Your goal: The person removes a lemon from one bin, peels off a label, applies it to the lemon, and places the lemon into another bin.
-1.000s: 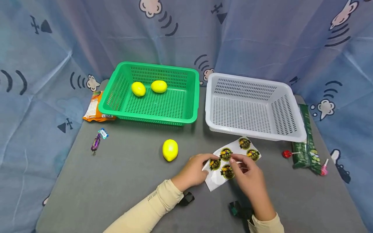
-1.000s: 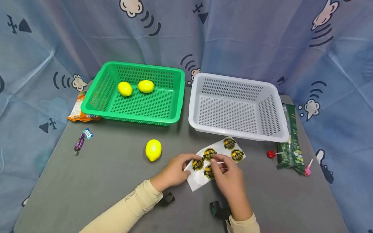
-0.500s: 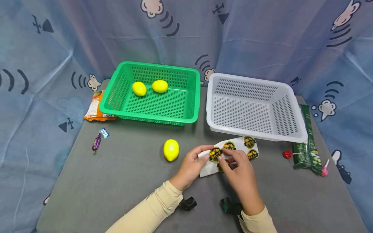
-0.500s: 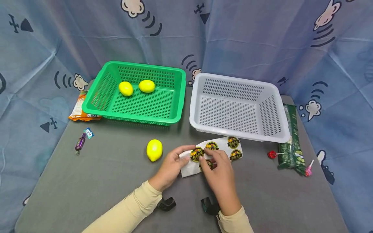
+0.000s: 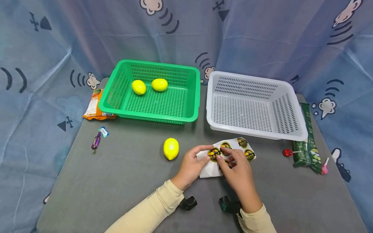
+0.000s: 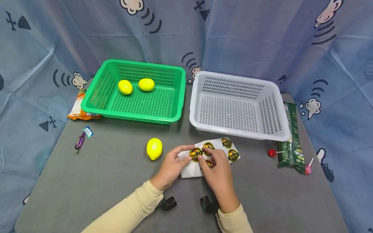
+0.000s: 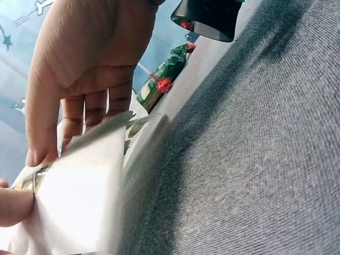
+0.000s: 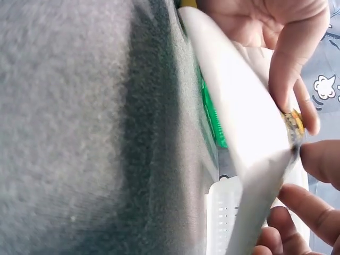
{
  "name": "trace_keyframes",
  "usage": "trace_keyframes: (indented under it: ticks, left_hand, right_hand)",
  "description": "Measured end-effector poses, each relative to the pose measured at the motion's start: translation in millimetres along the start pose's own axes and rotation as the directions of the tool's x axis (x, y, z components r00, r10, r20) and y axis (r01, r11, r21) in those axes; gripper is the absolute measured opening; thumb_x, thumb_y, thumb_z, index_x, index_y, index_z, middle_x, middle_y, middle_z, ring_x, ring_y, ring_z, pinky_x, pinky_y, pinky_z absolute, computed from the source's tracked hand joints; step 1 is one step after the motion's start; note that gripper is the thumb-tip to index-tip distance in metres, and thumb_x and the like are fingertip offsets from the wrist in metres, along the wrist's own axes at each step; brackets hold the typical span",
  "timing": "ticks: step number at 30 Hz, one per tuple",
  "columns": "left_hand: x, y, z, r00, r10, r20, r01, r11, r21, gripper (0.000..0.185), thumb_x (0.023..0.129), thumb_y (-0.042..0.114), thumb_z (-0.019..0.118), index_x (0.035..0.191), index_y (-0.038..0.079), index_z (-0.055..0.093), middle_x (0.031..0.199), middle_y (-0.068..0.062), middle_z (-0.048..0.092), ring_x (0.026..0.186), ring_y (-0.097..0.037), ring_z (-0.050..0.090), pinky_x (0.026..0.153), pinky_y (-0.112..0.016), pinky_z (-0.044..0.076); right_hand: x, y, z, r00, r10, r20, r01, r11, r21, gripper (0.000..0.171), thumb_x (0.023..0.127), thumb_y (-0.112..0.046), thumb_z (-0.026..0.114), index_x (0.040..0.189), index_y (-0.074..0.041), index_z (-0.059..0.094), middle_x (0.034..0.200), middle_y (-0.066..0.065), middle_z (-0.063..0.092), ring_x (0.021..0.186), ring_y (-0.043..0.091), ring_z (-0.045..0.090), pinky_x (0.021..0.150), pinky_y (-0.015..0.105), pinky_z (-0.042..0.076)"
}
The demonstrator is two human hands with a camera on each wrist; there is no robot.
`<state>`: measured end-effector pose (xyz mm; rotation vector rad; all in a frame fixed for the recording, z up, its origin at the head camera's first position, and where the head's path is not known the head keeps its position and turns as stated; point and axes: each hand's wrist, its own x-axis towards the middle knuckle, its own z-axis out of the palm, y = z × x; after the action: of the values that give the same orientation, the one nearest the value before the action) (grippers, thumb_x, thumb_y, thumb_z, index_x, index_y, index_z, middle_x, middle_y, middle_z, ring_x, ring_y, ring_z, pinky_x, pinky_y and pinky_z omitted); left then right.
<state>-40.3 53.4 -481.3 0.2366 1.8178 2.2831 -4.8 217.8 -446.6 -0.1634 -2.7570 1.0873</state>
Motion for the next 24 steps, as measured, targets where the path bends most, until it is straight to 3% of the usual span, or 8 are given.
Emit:
trace_keyframes:
  ticks: [6,13,21,23,24]
  left_hand:
    - [0.9,2.8,-1.6,0.999,-0.017,0.028,0.018,0.999,-0.046,0.035,0.099,-0.011,0.063,0.132,-0.004,0.071,0.136,-0.014,0.069,0.136,-0.021,0.054,0.101,-0.024,0.048]
    - [0.7,3.1,-4.0,0.996,-0.055,0.065,0.062,0.990,-0.123,0.037,0.106,-0.004,0.052,0.141,-0.004,0.065,0.147,-0.014,0.062,0.133,-0.020,0.054,0.097,-0.024,0.050]
    - [0.9,-1.4,-4.1,0.996,-0.020,0.085,0.028,0.995,-0.093,0.038,0.104,-0.007,0.054,0.141,-0.005,0.064,0.147,-0.015,0.062,0.122,-0.015,0.062,0.092,-0.024,0.055]
    - [0.5,-1.6,-4.5,0.997,-0.019,0.078,0.025,0.996,-0.082,0.039,0.104,-0.007,0.055,0.142,-0.004,0.064,0.144,-0.012,0.064,0.110,-0.011,0.065,0.088,-0.023,0.056]
    - [0.4,-1.4,-4.7,0.997,-0.019,0.071,0.024,0.997,-0.075,0.039,0.104,-0.008,0.055,0.142,-0.003,0.064,0.132,-0.012,0.069,0.097,-0.008,0.067,0.083,-0.021,0.056]
  right_hand:
    - [-1,-2,-2,0.999,-0.022,0.037,0.021,1.000,0.011,0.037,0.097,-0.018,0.081,0.132,-0.008,0.075,0.113,0.010,0.063,0.091,0.022,0.059,0.079,0.038,0.053]
    - [-1,-2,0,0.997,-0.070,0.036,0.071,0.997,-0.006,0.051,0.087,-0.019,0.090,0.133,-0.007,0.073,0.119,0.012,0.063,0.094,0.024,0.057,0.084,0.045,0.049]
    - [1,2,9,0.972,-0.218,-0.084,0.216,0.976,-0.036,0.059,0.074,-0.014,0.099,0.125,0.000,0.073,0.114,0.018,0.062,0.099,0.034,0.055,0.088,0.046,0.040]
    - [0,3,10,0.956,-0.267,-0.124,0.265,0.964,-0.033,0.052,0.073,-0.011,0.098,0.119,-0.001,0.075,0.114,0.018,0.063,0.102,0.036,0.057,0.091,0.047,0.042]
    - [0,4,11,0.944,-0.297,-0.145,0.296,0.955,-0.033,0.047,0.074,-0.009,0.097,0.116,-0.001,0.076,0.113,0.018,0.064,0.103,0.037,0.058,0.091,0.047,0.042]
